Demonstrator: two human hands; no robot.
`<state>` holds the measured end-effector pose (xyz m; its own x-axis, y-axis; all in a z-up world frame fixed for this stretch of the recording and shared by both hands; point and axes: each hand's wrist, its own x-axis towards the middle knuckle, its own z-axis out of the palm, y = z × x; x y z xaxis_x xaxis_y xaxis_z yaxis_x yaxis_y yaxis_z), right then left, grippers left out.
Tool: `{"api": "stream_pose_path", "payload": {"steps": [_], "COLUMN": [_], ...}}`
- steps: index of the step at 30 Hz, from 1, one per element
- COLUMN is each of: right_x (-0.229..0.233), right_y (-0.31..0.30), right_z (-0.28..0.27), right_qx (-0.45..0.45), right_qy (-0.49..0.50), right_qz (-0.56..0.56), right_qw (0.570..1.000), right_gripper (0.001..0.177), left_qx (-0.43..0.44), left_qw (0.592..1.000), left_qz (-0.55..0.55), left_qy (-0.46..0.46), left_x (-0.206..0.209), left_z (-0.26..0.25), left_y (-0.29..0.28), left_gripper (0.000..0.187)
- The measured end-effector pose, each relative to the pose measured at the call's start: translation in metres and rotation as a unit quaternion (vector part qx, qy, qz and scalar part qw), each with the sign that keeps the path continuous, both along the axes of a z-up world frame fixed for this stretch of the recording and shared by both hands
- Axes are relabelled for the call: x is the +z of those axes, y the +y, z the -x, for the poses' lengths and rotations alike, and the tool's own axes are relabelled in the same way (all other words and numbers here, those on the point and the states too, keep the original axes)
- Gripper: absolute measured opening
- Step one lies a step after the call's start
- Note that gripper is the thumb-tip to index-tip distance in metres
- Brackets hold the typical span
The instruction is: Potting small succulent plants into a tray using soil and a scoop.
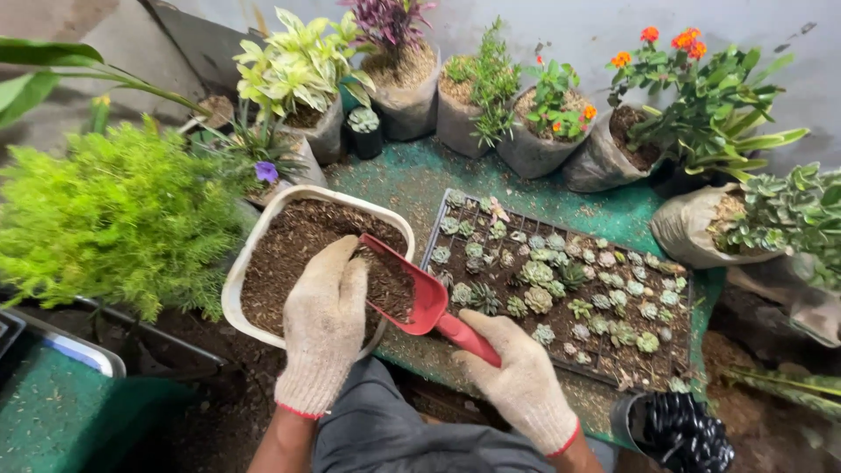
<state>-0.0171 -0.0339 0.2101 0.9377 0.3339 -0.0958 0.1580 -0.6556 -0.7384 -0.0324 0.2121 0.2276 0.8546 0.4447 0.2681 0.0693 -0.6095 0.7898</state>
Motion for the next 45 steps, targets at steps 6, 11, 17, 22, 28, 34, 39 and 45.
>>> {"api": "stream_pose_path", "payload": {"steps": [6,11,17,22,28,34,39,45], "right_x": [0.031,0.013,-0.017,-0.004,0.005,0.002,0.013,0.015], "right_y": [-0.094,-0.173,-0.225,-0.206,-0.195,-0.194,-0.187,-0.182], "right_z": [0.01,0.04,0.059,0.053,0.045,0.044,0.044,0.04], "right_qx": [-0.086,-0.153,-0.133,-0.104,-0.1,-0.08,-0.078,-0.068], "right_qy": [0.096,0.163,0.248,0.307,0.328,0.283,0.272,0.274], "right_qz": [0.092,0.192,0.267,0.299,0.303,0.312,0.323,0.381], "right_qw": [0.987,0.956,0.921,0.897,0.889,0.903,0.903,0.88], "right_gripper": [0.05,0.05,0.05,0.051,0.049,0.05,0.05,0.049], "left_qx": [-0.141,-0.168,-0.223,-0.271,-0.325,-0.365,-0.348,-0.324], "left_qw": [0.986,0.978,0.97,0.956,0.923,0.911,0.927,0.932], "left_qz": [0.077,0.103,0.043,-0.039,-0.17,-0.181,-0.107,-0.151], "left_qy": [0.052,0.069,0.089,0.11,0.117,0.065,0.092,0.057], "left_x": [0.009,-0.062,-0.137,-0.143,-0.142,-0.141,-0.13,-0.15], "left_z": [0.004,0.006,0.025,0.027,0.028,0.032,0.029,0.02], "left_y": [-0.078,-0.123,-0.147,-0.151,-0.149,-0.15,-0.153,-0.162], "left_gripper": [0.042,0.041,0.029,0.029,0.02,0.005,0.03,0.046]}}
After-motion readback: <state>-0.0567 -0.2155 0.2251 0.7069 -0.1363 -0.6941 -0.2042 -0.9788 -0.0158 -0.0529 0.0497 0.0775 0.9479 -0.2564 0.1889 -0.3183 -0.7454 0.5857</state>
